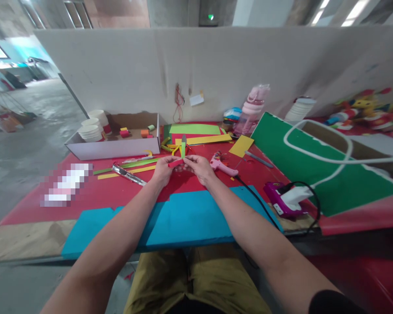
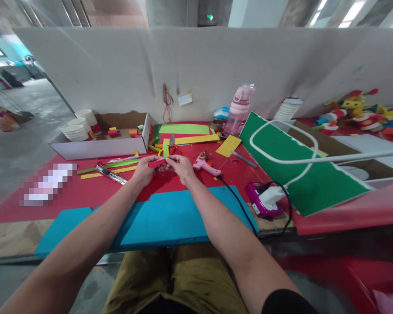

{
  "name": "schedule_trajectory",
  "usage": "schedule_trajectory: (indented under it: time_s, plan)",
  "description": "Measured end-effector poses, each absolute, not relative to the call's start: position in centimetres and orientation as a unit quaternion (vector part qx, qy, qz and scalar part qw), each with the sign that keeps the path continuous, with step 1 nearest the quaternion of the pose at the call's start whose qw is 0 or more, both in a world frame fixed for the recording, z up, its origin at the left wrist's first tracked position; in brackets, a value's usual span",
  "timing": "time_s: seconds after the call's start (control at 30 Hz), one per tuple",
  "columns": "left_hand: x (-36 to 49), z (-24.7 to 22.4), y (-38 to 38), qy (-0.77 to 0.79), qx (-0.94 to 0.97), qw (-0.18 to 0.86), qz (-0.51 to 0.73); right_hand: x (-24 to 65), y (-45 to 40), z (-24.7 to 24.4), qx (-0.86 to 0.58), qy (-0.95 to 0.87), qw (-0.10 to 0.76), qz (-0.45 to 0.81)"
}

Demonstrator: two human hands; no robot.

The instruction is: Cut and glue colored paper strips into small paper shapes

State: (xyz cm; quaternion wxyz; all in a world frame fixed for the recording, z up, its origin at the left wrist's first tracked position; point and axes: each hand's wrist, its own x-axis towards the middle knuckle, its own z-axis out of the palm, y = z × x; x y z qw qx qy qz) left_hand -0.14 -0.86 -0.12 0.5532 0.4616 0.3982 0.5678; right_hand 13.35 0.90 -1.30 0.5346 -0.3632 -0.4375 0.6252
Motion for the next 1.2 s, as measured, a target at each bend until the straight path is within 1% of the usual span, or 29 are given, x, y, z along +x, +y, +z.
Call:
schedule_trajectory:
  time_s: [0.13,0.23,0.37,0.47,0.53,0.7,0.8,0.93,1.2]
  plan:
    - [-0.2,-0.8,-0.4,0.403,0.48,0.519,0.582,13.4,1.0,-1.5,-0.372,-0.439,0.534,0.619]
    - [-0.3,-0.9,-0.3,0.406,0.473,0.515,0.588,13.4,0.9,-1.5,-0.374,-0.438,0.531,0.621]
    - [-0.2,-0.4,-0.5,0.37,0.456,0.547,0.596,13.3,0.9,-1.2,-0.367,-0.433,0.54,0.622]
    - [0.2,0.1,-0.9,0.348,0.461,0.598,0.556,13.3,0.9,-1.0,-0.367,-0.43,0.558,0.608]
    - [0.4,0.2,-1.1,0.343,0.469,0.608,0.54,13.2,0.9,-1.0,-0.371,-0.428,0.564,0.601]
    - [0.3,-0.1,-1.1,0.368,0.467,0.558,0.579,13.1,0.7,-1.2,-0.369,-0.457,0.562,0.583]
    - [0.0,-0.3,-1.0,0.375,0.477,0.54,0.583,13.2,0.6,-1.1,-0.35,-0.462,0.545,0.606]
    - [-0.4,-0.7,-0.5,0.379,0.482,0.544,0.573,13.3,0.6,-1.1,-0.326,-0.452,0.519,0.648]
    - [-0.2,-1.4,-0.2,0.387,0.484,0.564,0.546,13.1,1.0,-1.4,-0.371,-0.484,0.54,0.579]
